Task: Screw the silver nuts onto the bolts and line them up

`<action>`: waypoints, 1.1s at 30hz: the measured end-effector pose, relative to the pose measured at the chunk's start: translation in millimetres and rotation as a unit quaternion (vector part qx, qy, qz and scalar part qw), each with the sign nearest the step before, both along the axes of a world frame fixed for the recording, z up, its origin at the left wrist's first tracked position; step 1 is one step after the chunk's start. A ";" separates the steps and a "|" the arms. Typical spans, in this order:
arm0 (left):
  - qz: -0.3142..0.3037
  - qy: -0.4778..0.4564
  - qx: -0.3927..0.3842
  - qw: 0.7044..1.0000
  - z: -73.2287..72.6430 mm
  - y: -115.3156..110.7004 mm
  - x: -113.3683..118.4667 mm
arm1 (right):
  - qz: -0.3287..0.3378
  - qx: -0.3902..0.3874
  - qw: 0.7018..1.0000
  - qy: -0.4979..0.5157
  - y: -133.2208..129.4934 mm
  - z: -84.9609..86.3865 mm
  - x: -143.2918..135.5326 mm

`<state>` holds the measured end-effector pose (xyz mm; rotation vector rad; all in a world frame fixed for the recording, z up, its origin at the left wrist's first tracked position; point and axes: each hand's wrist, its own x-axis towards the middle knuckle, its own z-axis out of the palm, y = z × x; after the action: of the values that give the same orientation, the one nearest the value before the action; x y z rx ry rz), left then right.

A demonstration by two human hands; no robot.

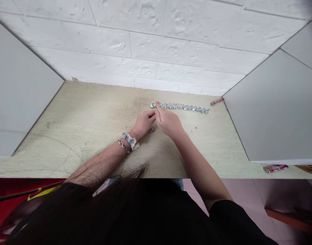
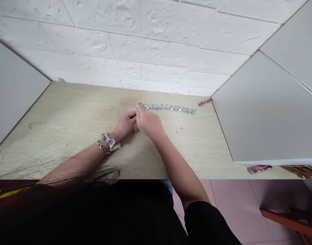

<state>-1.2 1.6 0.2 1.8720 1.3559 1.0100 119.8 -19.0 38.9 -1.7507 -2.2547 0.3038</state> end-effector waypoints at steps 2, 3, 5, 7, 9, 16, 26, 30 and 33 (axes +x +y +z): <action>-0.006 -0.011 0.006 1.000 0.2 0.9 -0.9 | 0.008 0.006 0.999 0.044 0.3 -5.8 2.4; -0.009 -0.014 0.006 1.000 0.3 1.2 -1.3 | 0.014 0.015 0.998 0.067 0.9 -8.9 3.7; -0.009 -0.008 0.006 1.000 0.4 1.8 -2.3 | 0.022 0.044 0.993 0.105 2.5 -14.5 5.7; -0.007 0.009 0.012 1.000 0.3 2.2 -3.4 | 0.022 0.073 0.988 0.131 4.5 -18.2 7.2; -0.008 0.031 0.024 0.999 -0.3 2.8 -4.8 | 0.016 0.088 0.985 0.148 6.0 -19.7 8.0; -0.023 0.096 0.090 0.991 -3.8 5.0 -9.6 | -0.024 0.054 0.967 0.248 5.5 -16.2 7.3; -0.039 0.082 0.115 0.989 -0.6 3.8 -9.9 | -0.070 0.019 0.921 0.382 8.2 -20.3 7.8; -0.071 0.081 0.093 0.990 1.7 4.0 -10.2 | -0.084 0.016 0.909 0.409 9.4 -21.9 8.3; -0.083 0.084 0.071 0.990 2.6 2.8 -9.4 | -0.092 0.020 0.896 0.435 10.5 -23.0 8.5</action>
<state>-10.6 4.4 2.8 2.1794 1.2242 0.9007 128.3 -8.5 15.9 -1.3765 -1.4266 0.8010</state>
